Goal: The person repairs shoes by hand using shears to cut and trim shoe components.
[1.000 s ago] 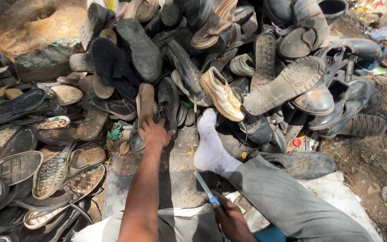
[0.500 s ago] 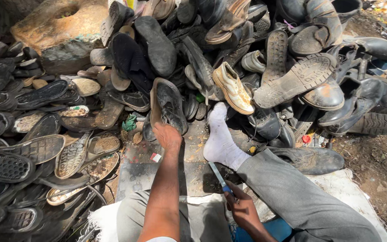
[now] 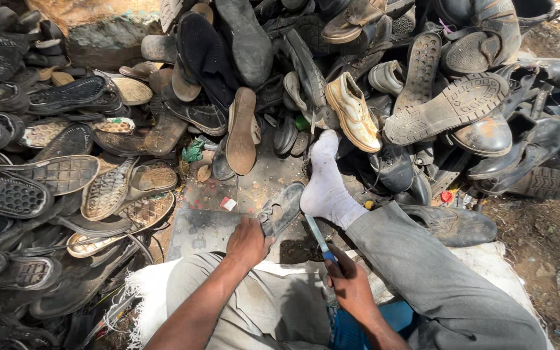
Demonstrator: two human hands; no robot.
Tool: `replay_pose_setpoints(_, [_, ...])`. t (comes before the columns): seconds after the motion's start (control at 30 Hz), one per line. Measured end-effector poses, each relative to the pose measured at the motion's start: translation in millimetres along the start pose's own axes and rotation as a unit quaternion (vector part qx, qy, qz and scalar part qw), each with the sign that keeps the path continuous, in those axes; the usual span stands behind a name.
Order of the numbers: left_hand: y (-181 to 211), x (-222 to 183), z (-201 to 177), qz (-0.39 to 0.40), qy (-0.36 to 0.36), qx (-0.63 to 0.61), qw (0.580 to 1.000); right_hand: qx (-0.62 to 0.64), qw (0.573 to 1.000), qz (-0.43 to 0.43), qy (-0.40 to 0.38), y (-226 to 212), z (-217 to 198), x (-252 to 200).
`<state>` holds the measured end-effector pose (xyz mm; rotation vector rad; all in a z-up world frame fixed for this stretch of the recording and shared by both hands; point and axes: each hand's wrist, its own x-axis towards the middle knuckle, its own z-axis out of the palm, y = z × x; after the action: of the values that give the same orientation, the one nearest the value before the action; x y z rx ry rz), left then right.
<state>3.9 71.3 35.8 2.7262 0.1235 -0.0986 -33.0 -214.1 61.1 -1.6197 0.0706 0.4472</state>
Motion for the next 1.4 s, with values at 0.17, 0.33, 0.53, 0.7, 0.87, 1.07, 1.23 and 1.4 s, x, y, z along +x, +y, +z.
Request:
replay_pose_setpoints(0.17, [18.0, 23.4, -23.2, -0.173, -0.141, -0.045, 0.974, -0.116, 0.992, 0.035, -0.014, -26.3, 15.4, -24.5])
replay_pose_setpoints(0.33, [0.3, 30.2, -19.2, 0.004, -0.107, 0.1, 0.989, -0.204, 0.979, 0.002, 0.017, -24.9, 16.5, -36.8])
replay_pose_setpoints(0.53, [24.8, 20.2, -14.1, 0.129, -0.066, 0.182, 0.973, -0.363, 0.931, -0.007, 0.036, 3.7, 21.5, -8.5])
replay_pose_setpoints(0.7, [52.9, 19.9, -21.3, 0.034, -0.035, 0.054, 0.997, -0.441, 0.897, -0.028, 0.023, 3.9, 28.1, 26.6])
replay_pose_setpoints(0.87, [65.9, 20.4, -32.2, -0.094, -0.172, 0.027, 0.98, -0.421, 0.905, -0.05, 0.017, 3.4, 17.9, 39.9])
replay_pose_setpoints(1.07, [38.7, 24.6, 9.1, -0.021, -0.082, 0.068, 0.994, -0.517, 0.844, -0.137, -0.036, -8.1, 26.5, 82.7])
replay_pose_setpoints(1.23, [32.5, 24.9, 25.5, -0.043, -0.008, -0.012, 0.999, -0.605, 0.769, -0.167, -0.115, -2.7, 48.3, 119.6])
replay_pose_setpoints(1.4, [39.5, 23.2, 6.5, -0.011, -0.054, 0.068, 0.996, -0.582, 0.773, -0.241, -0.077, 31.8, 20.5, 88.8])
